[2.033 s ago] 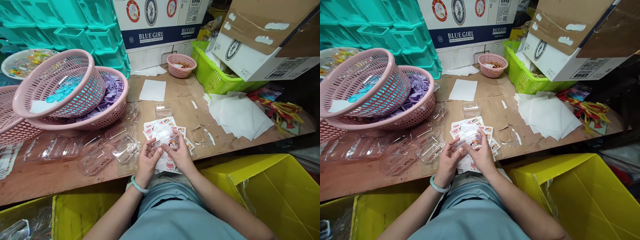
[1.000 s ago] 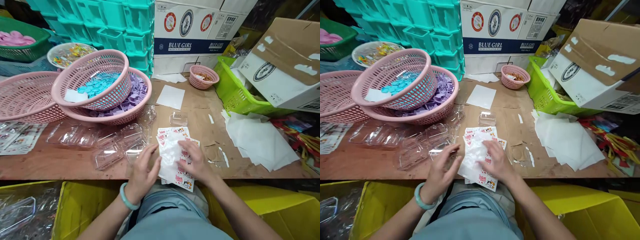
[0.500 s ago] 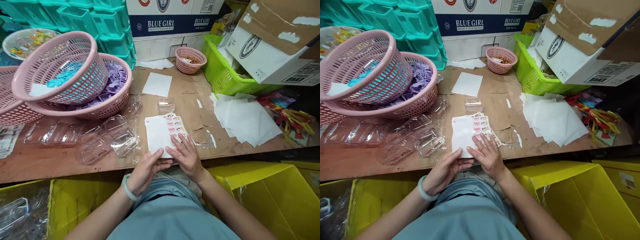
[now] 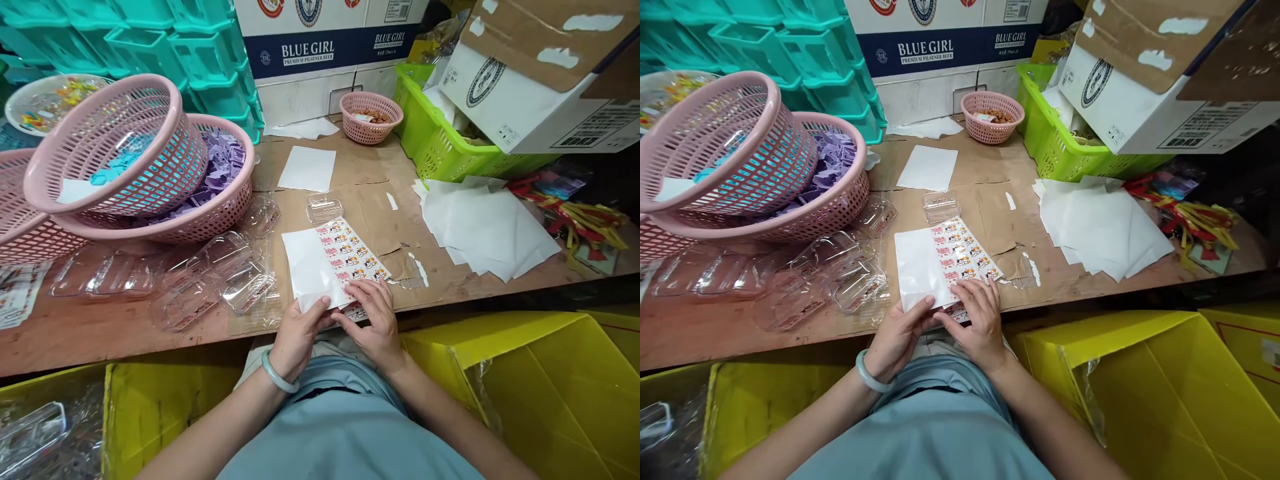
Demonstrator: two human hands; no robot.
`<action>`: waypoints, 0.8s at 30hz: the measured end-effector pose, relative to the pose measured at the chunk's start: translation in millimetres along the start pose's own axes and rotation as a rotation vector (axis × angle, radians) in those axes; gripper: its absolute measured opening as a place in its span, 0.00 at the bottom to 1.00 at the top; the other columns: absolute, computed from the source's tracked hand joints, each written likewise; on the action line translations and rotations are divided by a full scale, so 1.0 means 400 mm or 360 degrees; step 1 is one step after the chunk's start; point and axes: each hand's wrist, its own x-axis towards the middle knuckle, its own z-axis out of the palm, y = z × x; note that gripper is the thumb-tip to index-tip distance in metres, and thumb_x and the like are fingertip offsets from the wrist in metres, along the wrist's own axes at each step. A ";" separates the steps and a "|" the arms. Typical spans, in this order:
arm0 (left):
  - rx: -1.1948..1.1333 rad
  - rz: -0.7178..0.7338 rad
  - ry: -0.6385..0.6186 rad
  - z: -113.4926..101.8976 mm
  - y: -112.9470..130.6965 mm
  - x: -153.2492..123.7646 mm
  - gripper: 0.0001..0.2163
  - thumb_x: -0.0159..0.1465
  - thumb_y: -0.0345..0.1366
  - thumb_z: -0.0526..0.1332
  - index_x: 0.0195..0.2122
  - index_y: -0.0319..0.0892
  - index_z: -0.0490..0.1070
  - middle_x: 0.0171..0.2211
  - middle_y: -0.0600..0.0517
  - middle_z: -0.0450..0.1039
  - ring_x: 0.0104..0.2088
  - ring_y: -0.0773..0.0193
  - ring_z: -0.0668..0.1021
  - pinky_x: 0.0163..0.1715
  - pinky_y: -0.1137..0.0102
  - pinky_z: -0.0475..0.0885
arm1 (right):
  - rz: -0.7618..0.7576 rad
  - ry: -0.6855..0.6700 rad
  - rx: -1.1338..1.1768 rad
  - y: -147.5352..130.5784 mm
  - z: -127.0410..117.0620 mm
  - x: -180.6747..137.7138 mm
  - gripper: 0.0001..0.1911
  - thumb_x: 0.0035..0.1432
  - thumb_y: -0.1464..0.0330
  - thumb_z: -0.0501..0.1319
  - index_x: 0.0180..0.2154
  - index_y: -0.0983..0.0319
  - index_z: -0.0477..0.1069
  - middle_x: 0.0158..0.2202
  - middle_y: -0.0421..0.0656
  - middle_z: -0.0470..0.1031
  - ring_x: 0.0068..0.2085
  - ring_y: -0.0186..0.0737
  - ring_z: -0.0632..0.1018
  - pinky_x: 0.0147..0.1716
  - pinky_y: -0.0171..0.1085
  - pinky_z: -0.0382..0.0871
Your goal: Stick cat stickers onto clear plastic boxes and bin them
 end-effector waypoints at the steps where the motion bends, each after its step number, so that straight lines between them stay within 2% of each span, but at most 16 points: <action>1: 0.0034 0.0000 0.0014 -0.006 -0.001 0.001 0.20 0.49 0.41 0.72 0.42 0.39 0.74 0.41 0.47 0.78 0.37 0.62 0.79 0.37 0.68 0.76 | -0.0020 -0.0012 0.0006 0.002 -0.002 0.002 0.23 0.55 0.61 0.66 0.52 0.56 0.67 0.50 0.47 0.75 0.53 0.50 0.73 0.61 0.58 0.54; 3: 0.0206 0.0078 0.0078 -0.024 -0.003 0.003 0.18 0.50 0.43 0.72 0.37 0.38 0.74 0.31 0.51 0.77 0.30 0.65 0.78 0.31 0.70 0.75 | -0.0061 -0.0020 0.0003 0.005 -0.009 0.009 0.22 0.57 0.63 0.65 0.53 0.56 0.67 0.51 0.47 0.75 0.54 0.50 0.72 0.61 0.58 0.55; 5: 0.0421 0.0247 0.0144 -0.044 -0.002 0.000 0.15 0.51 0.44 0.71 0.29 0.37 0.73 0.21 0.55 0.71 0.22 0.70 0.72 0.25 0.74 0.71 | -0.0088 -0.0005 -0.0032 0.002 -0.017 0.016 0.20 0.58 0.67 0.62 0.53 0.55 0.67 0.51 0.46 0.75 0.55 0.49 0.72 0.61 0.58 0.54; 7: 0.0503 0.0344 0.0173 -0.056 0.000 -0.007 0.14 0.54 0.44 0.69 0.26 0.38 0.72 0.18 0.57 0.68 0.21 0.71 0.70 0.24 0.75 0.69 | -0.0104 0.0014 -0.0020 -0.008 -0.022 0.021 0.20 0.58 0.70 0.60 0.53 0.55 0.68 0.51 0.45 0.75 0.56 0.49 0.71 0.61 0.59 0.54; 9: 0.0389 0.0309 0.0118 -0.055 0.003 -0.017 0.14 0.55 0.44 0.69 0.32 0.38 0.74 0.25 0.54 0.74 0.25 0.67 0.75 0.29 0.72 0.72 | -0.0095 0.0020 0.0055 -0.023 -0.019 0.023 0.20 0.58 0.69 0.59 0.54 0.55 0.68 0.52 0.46 0.74 0.56 0.50 0.71 0.61 0.59 0.55; 11: 0.0217 0.0254 0.0014 -0.043 0.003 -0.024 0.16 0.55 0.44 0.68 0.41 0.40 0.75 0.36 0.50 0.78 0.35 0.61 0.79 0.37 0.68 0.75 | -0.0044 0.0014 0.0140 -0.037 -0.007 0.022 0.21 0.58 0.66 0.62 0.54 0.55 0.68 0.53 0.46 0.74 0.57 0.51 0.71 0.61 0.59 0.56; 14: 0.0041 0.0249 -0.0086 -0.020 0.002 -0.028 0.18 0.56 0.43 0.68 0.47 0.42 0.73 0.46 0.47 0.76 0.46 0.58 0.78 0.46 0.65 0.74 | 0.0119 -0.0005 0.0222 -0.051 0.018 0.018 0.23 0.58 0.62 0.64 0.55 0.55 0.68 0.53 0.46 0.74 0.57 0.51 0.71 0.61 0.58 0.57; 17: -0.0021 0.0216 -0.0124 -0.008 -0.001 -0.027 0.18 0.57 0.42 0.67 0.48 0.43 0.73 0.48 0.47 0.76 0.48 0.58 0.77 0.48 0.64 0.74 | 0.0241 0.0003 0.0252 -0.055 0.036 0.013 0.21 0.61 0.65 0.62 0.56 0.54 0.67 0.53 0.44 0.75 0.57 0.48 0.71 0.62 0.56 0.56; 20: -0.0055 0.0215 -0.0173 -0.007 -0.005 -0.026 0.17 0.58 0.41 0.66 0.49 0.44 0.72 0.48 0.48 0.76 0.47 0.58 0.78 0.47 0.64 0.74 | 0.0264 0.0024 0.0252 -0.056 0.038 0.005 0.21 0.62 0.68 0.59 0.57 0.54 0.66 0.54 0.44 0.74 0.59 0.47 0.70 0.63 0.57 0.55; 24: -0.0041 0.0280 -0.0133 -0.009 -0.013 -0.023 0.16 0.59 0.39 0.66 0.48 0.44 0.73 0.45 0.49 0.77 0.46 0.60 0.78 0.47 0.66 0.74 | 0.0271 0.0067 0.0254 -0.056 0.031 0.001 0.24 0.60 0.65 0.62 0.58 0.55 0.65 0.57 0.45 0.71 0.61 0.50 0.68 0.63 0.58 0.54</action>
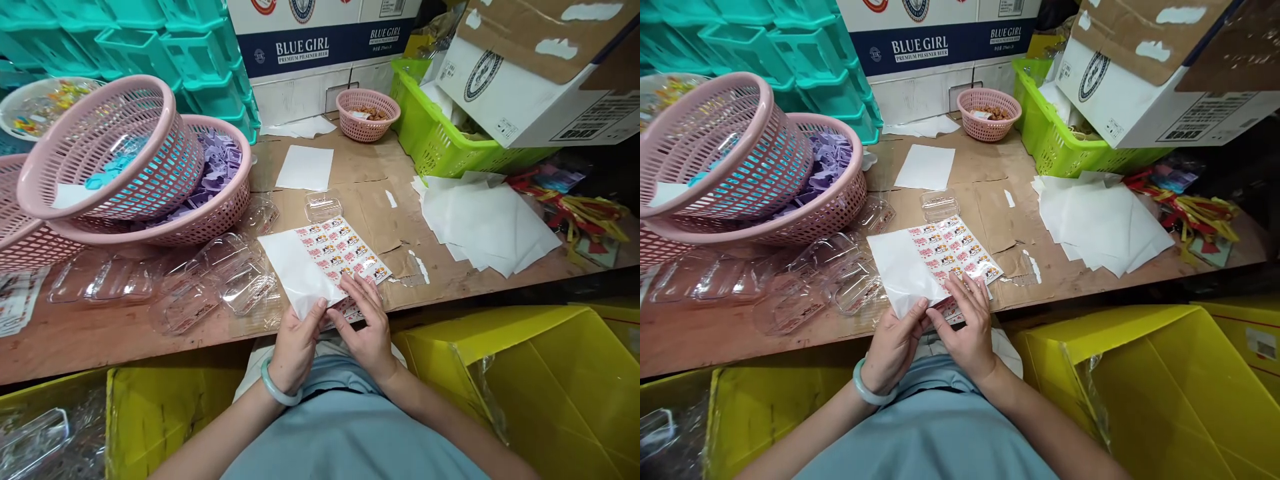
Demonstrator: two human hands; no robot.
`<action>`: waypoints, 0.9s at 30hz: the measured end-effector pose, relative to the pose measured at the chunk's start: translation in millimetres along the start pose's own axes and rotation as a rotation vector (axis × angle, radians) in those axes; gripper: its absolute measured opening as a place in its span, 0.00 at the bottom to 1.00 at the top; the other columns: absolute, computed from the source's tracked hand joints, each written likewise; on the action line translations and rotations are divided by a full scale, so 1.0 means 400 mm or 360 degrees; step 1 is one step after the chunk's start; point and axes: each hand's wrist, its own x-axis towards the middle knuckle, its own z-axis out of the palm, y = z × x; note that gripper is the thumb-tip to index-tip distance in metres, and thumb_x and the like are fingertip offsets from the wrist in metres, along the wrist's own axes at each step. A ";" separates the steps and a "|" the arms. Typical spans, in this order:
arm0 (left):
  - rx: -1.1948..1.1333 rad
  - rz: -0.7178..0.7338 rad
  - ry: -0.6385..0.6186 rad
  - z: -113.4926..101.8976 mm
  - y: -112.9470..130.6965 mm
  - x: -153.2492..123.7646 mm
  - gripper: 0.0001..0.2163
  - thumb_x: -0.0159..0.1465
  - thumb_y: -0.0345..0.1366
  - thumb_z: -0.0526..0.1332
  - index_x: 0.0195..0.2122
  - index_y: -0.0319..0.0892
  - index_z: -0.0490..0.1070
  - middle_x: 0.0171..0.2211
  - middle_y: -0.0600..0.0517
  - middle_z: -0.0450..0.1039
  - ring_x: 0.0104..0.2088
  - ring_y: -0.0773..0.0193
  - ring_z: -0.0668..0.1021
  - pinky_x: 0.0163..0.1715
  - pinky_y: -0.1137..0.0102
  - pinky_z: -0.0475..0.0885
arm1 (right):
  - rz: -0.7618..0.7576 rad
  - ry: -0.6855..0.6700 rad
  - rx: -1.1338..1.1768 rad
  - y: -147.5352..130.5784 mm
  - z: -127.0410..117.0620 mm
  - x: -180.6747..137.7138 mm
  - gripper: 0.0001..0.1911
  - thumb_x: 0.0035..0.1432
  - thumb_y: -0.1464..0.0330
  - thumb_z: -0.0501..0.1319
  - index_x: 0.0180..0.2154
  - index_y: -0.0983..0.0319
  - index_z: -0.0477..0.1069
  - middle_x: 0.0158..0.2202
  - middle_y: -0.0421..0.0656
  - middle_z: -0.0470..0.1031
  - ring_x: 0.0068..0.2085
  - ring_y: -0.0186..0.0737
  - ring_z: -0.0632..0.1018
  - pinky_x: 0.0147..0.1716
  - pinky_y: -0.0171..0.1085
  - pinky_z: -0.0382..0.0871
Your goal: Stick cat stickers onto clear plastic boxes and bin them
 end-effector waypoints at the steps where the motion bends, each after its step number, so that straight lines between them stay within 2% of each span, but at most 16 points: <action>1: 0.0001 -0.0001 -0.0006 0.000 -0.002 0.000 0.15 0.59 0.38 0.66 0.48 0.44 0.73 0.45 0.49 0.77 0.47 0.60 0.77 0.48 0.66 0.73 | 0.0004 0.0013 0.0008 0.000 -0.001 0.001 0.23 0.60 0.65 0.62 0.57 0.54 0.67 0.56 0.44 0.72 0.60 0.49 0.68 0.63 0.58 0.54; 4: -0.0027 -0.0013 -0.0056 -0.002 -0.005 -0.002 0.15 0.60 0.38 0.65 0.48 0.43 0.73 0.48 0.48 0.76 0.51 0.58 0.76 0.53 0.63 0.71 | 0.0033 0.0014 0.0066 0.000 -0.004 0.005 0.19 0.61 0.67 0.61 0.54 0.52 0.70 0.52 0.42 0.76 0.58 0.47 0.71 0.63 0.57 0.55; 10: 0.0096 0.0075 -0.0078 -0.006 -0.014 -0.008 0.15 0.60 0.36 0.66 0.48 0.43 0.74 0.52 0.48 0.75 0.54 0.56 0.74 0.58 0.61 0.66 | 0.0122 -0.0007 0.0163 -0.004 -0.010 0.008 0.15 0.61 0.66 0.61 0.49 0.54 0.74 0.48 0.42 0.79 0.53 0.46 0.75 0.61 0.54 0.59; 12: 0.0052 0.0049 -0.0084 -0.003 -0.015 -0.008 0.16 0.59 0.35 0.66 0.49 0.44 0.74 0.51 0.49 0.75 0.53 0.57 0.74 0.57 0.63 0.68 | 0.0006 0.0053 0.0077 0.003 -0.015 0.013 0.13 0.61 0.68 0.61 0.48 0.54 0.75 0.45 0.42 0.80 0.50 0.45 0.78 0.61 0.54 0.58; 17: -0.0117 -0.0080 -0.0083 0.004 -0.002 -0.009 0.19 0.58 0.33 0.66 0.52 0.45 0.72 0.47 0.49 0.78 0.48 0.60 0.78 0.50 0.66 0.73 | -0.0526 0.0097 -0.0163 0.031 -0.044 0.031 0.17 0.58 0.72 0.63 0.50 0.57 0.72 0.46 0.44 0.80 0.48 0.44 0.79 0.64 0.55 0.53; 20: -0.0117 -0.0102 -0.0103 0.009 0.008 -0.011 0.19 0.59 0.33 0.66 0.52 0.44 0.72 0.48 0.48 0.77 0.49 0.58 0.77 0.51 0.63 0.73 | -0.0566 0.0074 -0.0098 0.035 -0.052 0.032 0.15 0.59 0.73 0.63 0.48 0.57 0.74 0.45 0.43 0.80 0.46 0.43 0.80 0.64 0.55 0.53; 22: -0.0087 -0.0130 -0.0103 0.012 0.011 -0.013 0.18 0.59 0.34 0.66 0.51 0.42 0.72 0.48 0.47 0.77 0.50 0.56 0.77 0.51 0.62 0.73 | -0.0409 0.0097 0.0041 0.034 -0.048 0.030 0.11 0.60 0.73 0.61 0.43 0.57 0.76 0.43 0.42 0.81 0.44 0.42 0.81 0.63 0.54 0.56; 23: -0.0065 -0.0156 -0.0098 0.013 0.012 -0.015 0.17 0.59 0.35 0.66 0.50 0.41 0.73 0.49 0.47 0.76 0.50 0.56 0.77 0.51 0.62 0.73 | -0.0236 0.0126 0.0155 0.035 -0.044 0.031 0.09 0.61 0.72 0.60 0.41 0.57 0.77 0.42 0.42 0.82 0.43 0.41 0.81 0.61 0.52 0.59; 25: -0.0002 -0.0246 -0.0073 0.009 0.011 -0.019 0.17 0.58 0.36 0.66 0.48 0.40 0.72 0.49 0.46 0.76 0.49 0.55 0.77 0.48 0.62 0.75 | 0.0258 0.0274 0.0507 0.043 -0.040 0.043 0.07 0.62 0.67 0.59 0.38 0.59 0.77 0.40 0.44 0.82 0.41 0.41 0.81 0.54 0.49 0.69; 27: 0.0094 -0.0384 -0.0024 -0.010 0.011 -0.022 0.17 0.58 0.37 0.67 0.48 0.38 0.72 0.47 0.44 0.77 0.46 0.56 0.79 0.44 0.63 0.77 | 0.0759 0.0509 0.0967 0.062 -0.048 0.071 0.11 0.61 0.61 0.61 0.36 0.61 0.76 0.37 0.45 0.82 0.38 0.42 0.82 0.44 0.45 0.75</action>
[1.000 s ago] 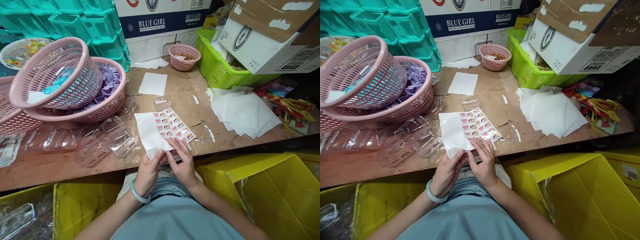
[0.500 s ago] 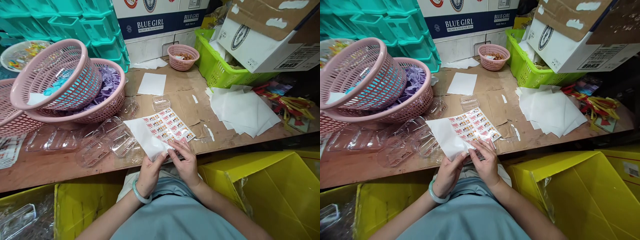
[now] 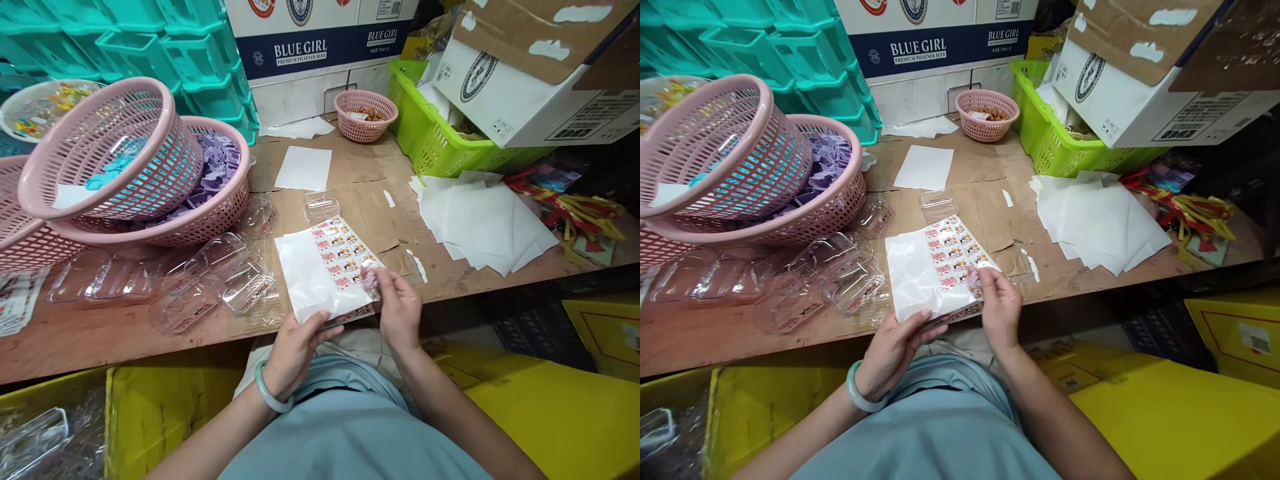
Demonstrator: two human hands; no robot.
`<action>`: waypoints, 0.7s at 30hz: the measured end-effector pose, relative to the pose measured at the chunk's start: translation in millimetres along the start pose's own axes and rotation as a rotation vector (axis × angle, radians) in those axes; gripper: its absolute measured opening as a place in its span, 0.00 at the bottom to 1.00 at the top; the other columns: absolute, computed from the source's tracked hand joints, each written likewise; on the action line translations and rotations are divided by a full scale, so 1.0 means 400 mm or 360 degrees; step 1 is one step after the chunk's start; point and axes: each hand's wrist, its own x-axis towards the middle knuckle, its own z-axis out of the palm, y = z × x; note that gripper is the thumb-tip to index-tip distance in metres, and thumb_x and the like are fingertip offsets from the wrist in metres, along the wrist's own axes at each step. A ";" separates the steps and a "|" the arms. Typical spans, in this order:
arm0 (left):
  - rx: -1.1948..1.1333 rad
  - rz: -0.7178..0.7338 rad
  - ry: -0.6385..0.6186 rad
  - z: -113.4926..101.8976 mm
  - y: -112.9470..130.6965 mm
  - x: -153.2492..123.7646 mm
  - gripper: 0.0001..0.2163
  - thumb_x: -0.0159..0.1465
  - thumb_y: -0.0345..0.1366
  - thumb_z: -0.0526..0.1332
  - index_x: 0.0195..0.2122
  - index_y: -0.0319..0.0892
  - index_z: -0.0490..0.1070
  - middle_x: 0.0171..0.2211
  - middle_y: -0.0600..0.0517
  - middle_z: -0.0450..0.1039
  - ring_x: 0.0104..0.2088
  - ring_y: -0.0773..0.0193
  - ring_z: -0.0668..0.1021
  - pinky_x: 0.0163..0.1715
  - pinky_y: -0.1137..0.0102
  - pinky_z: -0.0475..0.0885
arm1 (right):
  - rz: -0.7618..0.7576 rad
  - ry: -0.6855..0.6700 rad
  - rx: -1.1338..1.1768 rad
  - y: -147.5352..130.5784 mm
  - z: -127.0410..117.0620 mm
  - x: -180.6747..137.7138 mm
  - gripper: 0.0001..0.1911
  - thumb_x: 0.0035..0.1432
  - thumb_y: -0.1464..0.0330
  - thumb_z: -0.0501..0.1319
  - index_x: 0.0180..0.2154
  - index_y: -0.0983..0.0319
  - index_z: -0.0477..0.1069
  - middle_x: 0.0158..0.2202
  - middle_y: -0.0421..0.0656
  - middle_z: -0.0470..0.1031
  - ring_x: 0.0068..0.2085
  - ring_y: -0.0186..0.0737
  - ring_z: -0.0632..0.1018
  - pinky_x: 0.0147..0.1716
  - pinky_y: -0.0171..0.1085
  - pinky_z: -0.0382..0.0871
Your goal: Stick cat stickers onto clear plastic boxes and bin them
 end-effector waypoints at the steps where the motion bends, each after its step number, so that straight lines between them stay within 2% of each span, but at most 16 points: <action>1: 0.0062 -0.0083 0.0026 -0.016 0.001 -0.003 0.16 0.58 0.38 0.66 0.46 0.37 0.72 0.45 0.43 0.77 0.44 0.57 0.80 0.41 0.65 0.77 | 0.0178 0.0127 0.0220 -0.004 -0.005 0.024 0.13 0.58 0.58 0.63 0.35 0.62 0.75 0.35 0.45 0.82 0.36 0.42 0.82 0.41 0.44 0.77; 2: 0.0142 -0.0184 0.0023 -0.037 0.006 -0.007 0.16 0.59 0.41 0.66 0.44 0.36 0.72 0.43 0.42 0.78 0.40 0.58 0.80 0.39 0.66 0.78 | 0.0283 0.0237 0.0407 -0.010 -0.013 0.050 0.15 0.55 0.56 0.65 0.34 0.63 0.74 0.33 0.45 0.82 0.35 0.43 0.82 0.39 0.43 0.77; 4: 0.0379 -0.0418 -0.0118 -0.089 0.028 -0.021 0.18 0.60 0.48 0.63 0.37 0.35 0.71 0.37 0.41 0.79 0.33 0.61 0.81 0.31 0.70 0.77 | 0.0289 0.0388 0.0601 -0.030 -0.028 0.096 0.17 0.52 0.56 0.67 0.33 0.63 0.73 0.32 0.44 0.82 0.34 0.42 0.82 0.40 0.43 0.78; 6: 0.0722 -0.0605 -0.0353 -0.137 0.068 -0.045 0.20 0.58 0.53 0.63 0.29 0.36 0.69 0.31 0.43 0.79 0.26 0.64 0.79 0.22 0.74 0.72 | 0.0047 0.0482 0.0516 -0.055 -0.037 0.118 0.15 0.55 0.56 0.65 0.33 0.63 0.74 0.33 0.44 0.82 0.35 0.42 0.82 0.42 0.44 0.77; 8: 0.1014 -0.0631 -0.0555 -0.157 0.115 -0.071 0.20 0.56 0.52 0.65 0.25 0.37 0.69 0.26 0.45 0.78 0.22 0.66 0.77 0.19 0.76 0.67 | -0.0365 0.0476 0.0173 -0.079 -0.033 0.112 0.12 0.60 0.59 0.61 0.34 0.62 0.75 0.36 0.45 0.82 0.38 0.44 0.82 0.46 0.48 0.76; 9: 0.1075 -0.0536 -0.0597 -0.152 0.135 -0.081 0.20 0.56 0.52 0.65 0.26 0.37 0.71 0.27 0.46 0.78 0.24 0.66 0.77 0.22 0.75 0.68 | -0.0622 0.0396 -0.0068 -0.086 -0.025 0.100 0.10 0.61 0.62 0.60 0.35 0.61 0.76 0.38 0.45 0.82 0.40 0.45 0.82 0.48 0.50 0.74; 11: 0.0986 -0.0192 -0.0567 -0.113 0.157 -0.087 0.18 0.60 0.51 0.62 0.33 0.38 0.76 0.36 0.44 0.79 0.36 0.61 0.79 0.35 0.70 0.73 | -0.1183 0.0080 -0.0563 -0.092 0.000 0.067 0.06 0.60 0.68 0.62 0.39 0.58 0.77 0.42 0.44 0.81 0.45 0.45 0.81 0.53 0.51 0.70; 13: 0.0682 0.0171 -0.0452 -0.053 0.153 -0.068 0.19 0.63 0.51 0.58 0.42 0.41 0.77 0.48 0.44 0.76 0.51 0.55 0.74 0.50 0.65 0.70 | -0.1658 -0.0279 -0.0909 -0.085 0.032 0.032 0.13 0.57 0.72 0.64 0.45 0.56 0.75 0.45 0.44 0.80 0.49 0.45 0.79 0.58 0.50 0.65; 14: 0.0489 0.0268 -0.0410 -0.024 0.145 -0.052 0.19 0.64 0.51 0.57 0.43 0.42 0.77 0.50 0.45 0.74 0.55 0.54 0.71 0.52 0.63 0.68 | -0.1802 -0.0401 -0.1009 -0.080 0.048 0.016 0.17 0.56 0.73 0.65 0.48 0.57 0.73 0.46 0.45 0.80 0.51 0.45 0.78 0.59 0.50 0.64; 16: 0.0141 0.0310 -0.0358 0.018 0.127 -0.015 0.19 0.65 0.51 0.55 0.43 0.43 0.77 0.51 0.45 0.73 0.55 0.53 0.70 0.52 0.62 0.68 | -0.1880 -0.0557 -0.1088 -0.068 0.072 -0.008 0.23 0.55 0.71 0.67 0.53 0.60 0.70 0.48 0.48 0.78 0.55 0.48 0.75 0.61 0.52 0.60; 18: -0.0061 0.0287 -0.0263 0.032 0.115 0.016 0.15 0.64 0.47 0.58 0.41 0.43 0.78 0.48 0.46 0.75 0.52 0.56 0.72 0.51 0.62 0.70 | -0.1775 -0.0699 -0.1051 -0.061 0.082 -0.020 0.29 0.54 0.65 0.68 0.56 0.61 0.66 0.52 0.50 0.76 0.59 0.52 0.71 0.62 0.56 0.56; 19: -0.0090 0.0279 -0.0198 0.030 0.113 0.028 0.13 0.63 0.45 0.61 0.39 0.42 0.78 0.45 0.47 0.75 0.49 0.57 0.73 0.50 0.63 0.70 | -0.1661 -0.0732 -0.0989 -0.060 0.081 -0.020 0.32 0.53 0.63 0.69 0.58 0.61 0.64 0.54 0.52 0.74 0.61 0.54 0.68 0.62 0.57 0.55; 21: -0.0071 0.0270 -0.0101 0.017 0.116 0.046 0.09 0.60 0.41 0.65 0.36 0.41 0.78 0.42 0.48 0.75 0.45 0.60 0.74 0.49 0.63 0.71 | -0.1274 -0.0668 -0.0774 -0.061 0.075 -0.008 0.35 0.54 0.60 0.67 0.61 0.59 0.61 0.58 0.52 0.69 0.62 0.54 0.65 0.61 0.57 0.58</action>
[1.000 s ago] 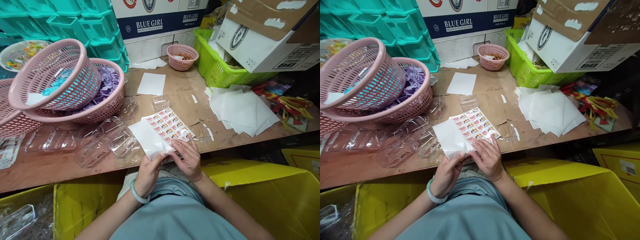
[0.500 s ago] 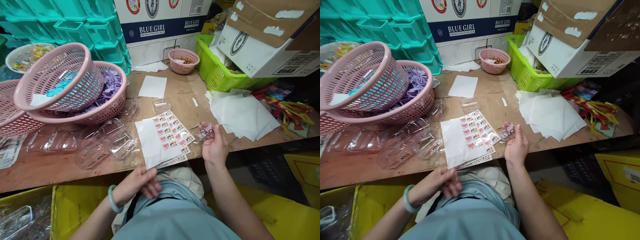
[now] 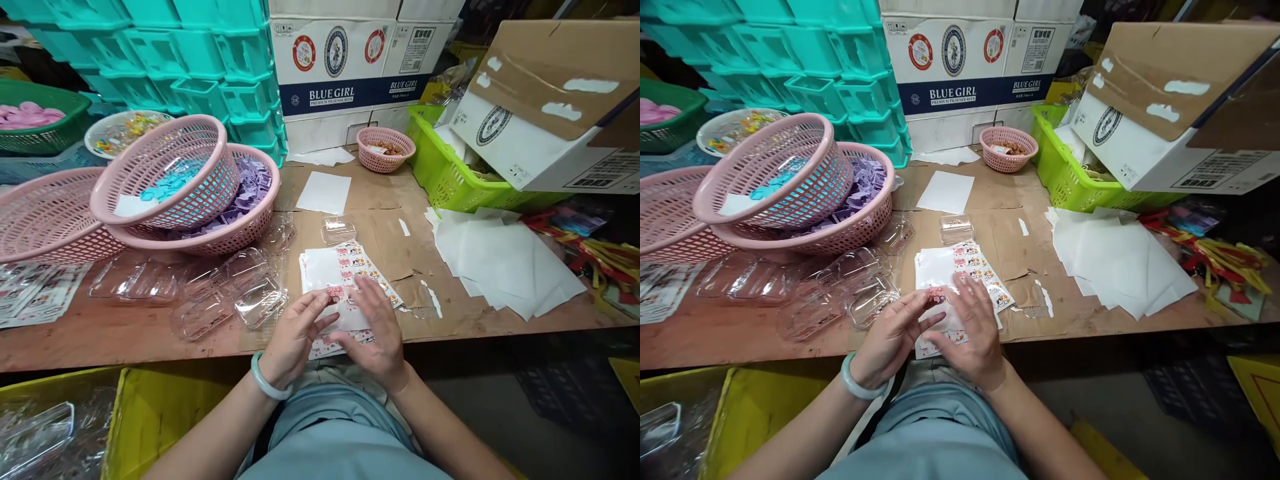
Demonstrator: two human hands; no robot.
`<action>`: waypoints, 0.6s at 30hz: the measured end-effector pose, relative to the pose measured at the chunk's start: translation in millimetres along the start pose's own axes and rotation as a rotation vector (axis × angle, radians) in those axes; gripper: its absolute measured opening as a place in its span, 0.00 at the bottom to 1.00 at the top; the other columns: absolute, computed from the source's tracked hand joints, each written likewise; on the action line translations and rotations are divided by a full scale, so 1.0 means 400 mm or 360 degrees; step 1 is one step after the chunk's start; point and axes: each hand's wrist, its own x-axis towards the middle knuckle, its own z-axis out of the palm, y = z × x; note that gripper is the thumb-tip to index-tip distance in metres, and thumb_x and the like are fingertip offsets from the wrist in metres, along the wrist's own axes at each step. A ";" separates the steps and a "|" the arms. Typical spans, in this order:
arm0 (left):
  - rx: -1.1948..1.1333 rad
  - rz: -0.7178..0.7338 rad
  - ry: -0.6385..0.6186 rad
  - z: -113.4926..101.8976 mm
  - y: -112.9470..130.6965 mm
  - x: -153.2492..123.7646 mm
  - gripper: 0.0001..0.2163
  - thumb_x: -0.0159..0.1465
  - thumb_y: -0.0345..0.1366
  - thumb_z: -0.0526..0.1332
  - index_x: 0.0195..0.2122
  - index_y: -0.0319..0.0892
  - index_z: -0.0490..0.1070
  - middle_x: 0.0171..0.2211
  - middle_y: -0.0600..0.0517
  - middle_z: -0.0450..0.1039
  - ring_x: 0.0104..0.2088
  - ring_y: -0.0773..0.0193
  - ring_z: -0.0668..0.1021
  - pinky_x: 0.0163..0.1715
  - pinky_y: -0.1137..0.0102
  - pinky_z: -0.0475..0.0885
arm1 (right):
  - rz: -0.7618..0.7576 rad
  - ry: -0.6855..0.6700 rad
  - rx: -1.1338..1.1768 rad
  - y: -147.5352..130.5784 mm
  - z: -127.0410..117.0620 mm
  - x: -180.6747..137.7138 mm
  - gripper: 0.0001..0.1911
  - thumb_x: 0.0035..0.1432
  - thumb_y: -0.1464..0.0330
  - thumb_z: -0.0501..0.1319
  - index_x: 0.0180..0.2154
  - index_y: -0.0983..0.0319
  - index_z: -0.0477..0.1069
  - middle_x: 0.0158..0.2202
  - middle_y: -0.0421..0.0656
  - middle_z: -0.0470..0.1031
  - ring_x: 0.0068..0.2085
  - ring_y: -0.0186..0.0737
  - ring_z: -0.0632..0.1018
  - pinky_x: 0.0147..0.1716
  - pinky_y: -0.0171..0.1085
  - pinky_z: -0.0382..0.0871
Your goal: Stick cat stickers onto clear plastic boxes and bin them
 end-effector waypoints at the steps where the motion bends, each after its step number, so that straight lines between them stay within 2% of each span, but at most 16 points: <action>1: 0.0035 -0.0004 0.0014 -0.007 0.002 0.009 0.08 0.58 0.40 0.66 0.35 0.41 0.78 0.42 0.48 0.75 0.44 0.61 0.75 0.49 0.63 0.71 | 0.0249 0.0048 0.0183 0.010 -0.006 0.006 0.33 0.55 0.59 0.66 0.60 0.58 0.61 0.58 0.52 0.69 0.61 0.52 0.67 0.59 0.55 0.62; 2: 0.0080 -0.0003 0.0000 -0.012 0.004 0.019 0.09 0.58 0.39 0.67 0.36 0.41 0.78 0.42 0.48 0.76 0.44 0.61 0.75 0.49 0.63 0.71 | 0.0518 0.0038 0.0394 0.023 -0.012 0.014 0.30 0.56 0.59 0.65 0.58 0.58 0.63 0.55 0.52 0.71 0.57 0.51 0.71 0.55 0.52 0.67; 4: 0.0242 0.0012 -0.0104 -0.015 0.006 0.048 0.10 0.59 0.41 0.66 0.37 0.40 0.77 0.41 0.47 0.76 0.44 0.60 0.76 0.50 0.62 0.70 | 0.0979 -0.0124 0.0820 0.058 -0.024 0.035 0.20 0.56 0.57 0.65 0.47 0.60 0.72 0.42 0.48 0.77 0.43 0.45 0.78 0.43 0.44 0.74; 6: 0.0567 0.0103 -0.0183 -0.011 0.008 0.095 0.12 0.60 0.42 0.64 0.38 0.38 0.77 0.41 0.44 0.77 0.44 0.58 0.77 0.51 0.59 0.70 | 0.1228 -0.0182 0.1067 0.098 -0.039 0.059 0.15 0.53 0.57 0.67 0.35 0.62 0.75 0.30 0.42 0.76 0.30 0.37 0.76 0.33 0.37 0.73; 7: 0.0775 0.0210 -0.0160 -0.008 0.011 0.125 0.13 0.60 0.41 0.63 0.40 0.37 0.77 0.43 0.43 0.76 0.44 0.56 0.77 0.51 0.58 0.69 | 0.1282 -0.0063 0.1100 0.118 -0.048 0.071 0.14 0.51 0.58 0.68 0.31 0.62 0.75 0.27 0.40 0.75 0.28 0.34 0.74 0.31 0.35 0.72; 9: 0.1214 0.0554 0.0025 -0.002 0.022 0.201 0.16 0.60 0.37 0.62 0.48 0.35 0.73 0.50 0.39 0.72 0.51 0.52 0.74 0.56 0.56 0.66 | 0.1289 0.0372 0.1086 0.155 -0.071 0.095 0.13 0.48 0.59 0.71 0.30 0.61 0.75 0.26 0.38 0.73 0.26 0.31 0.72 0.30 0.33 0.69; 11: 0.1590 0.0899 0.0228 0.003 0.042 0.289 0.23 0.58 0.29 0.61 0.56 0.36 0.67 0.59 0.38 0.63 0.61 0.49 0.64 0.63 0.53 0.56 | 0.1256 0.0669 0.1093 0.180 -0.093 0.116 0.14 0.45 0.60 0.72 0.31 0.61 0.75 0.26 0.37 0.73 0.27 0.30 0.71 0.29 0.32 0.68; 13: 0.1841 0.1012 0.0241 0.009 0.067 0.374 0.30 0.54 0.23 0.61 0.59 0.39 0.63 0.62 0.40 0.59 0.66 0.48 0.55 0.66 0.52 0.47 | 0.1251 0.0721 0.1141 0.192 -0.106 0.133 0.15 0.42 0.61 0.73 0.30 0.61 0.75 0.26 0.36 0.72 0.27 0.30 0.71 0.29 0.32 0.68; 14: 0.1902 0.0999 0.0202 0.014 0.079 0.408 0.31 0.52 0.22 0.61 0.59 0.40 0.63 0.61 0.40 0.60 0.66 0.47 0.55 0.65 0.52 0.47 | 0.1255 0.0692 0.1159 0.194 -0.109 0.139 0.15 0.42 0.61 0.73 0.29 0.61 0.74 0.26 0.36 0.72 0.27 0.30 0.71 0.30 0.32 0.69; 16: 0.1936 0.0942 0.0129 0.027 0.103 0.449 0.30 0.51 0.22 0.62 0.57 0.40 0.64 0.57 0.40 0.64 0.62 0.48 0.62 0.63 0.53 0.55 | 0.1257 0.0617 0.1163 0.193 -0.107 0.147 0.15 0.43 0.60 0.73 0.29 0.61 0.74 0.26 0.36 0.71 0.27 0.30 0.71 0.30 0.33 0.69; 18: 0.1903 0.0969 0.0156 0.043 0.121 0.441 0.27 0.53 0.27 0.64 0.56 0.40 0.65 0.54 0.41 0.66 0.57 0.50 0.68 0.59 0.56 0.61 | 0.1241 0.0562 0.1148 0.188 -0.105 0.153 0.14 0.45 0.60 0.72 0.30 0.61 0.73 0.25 0.36 0.71 0.26 0.30 0.72 0.29 0.33 0.68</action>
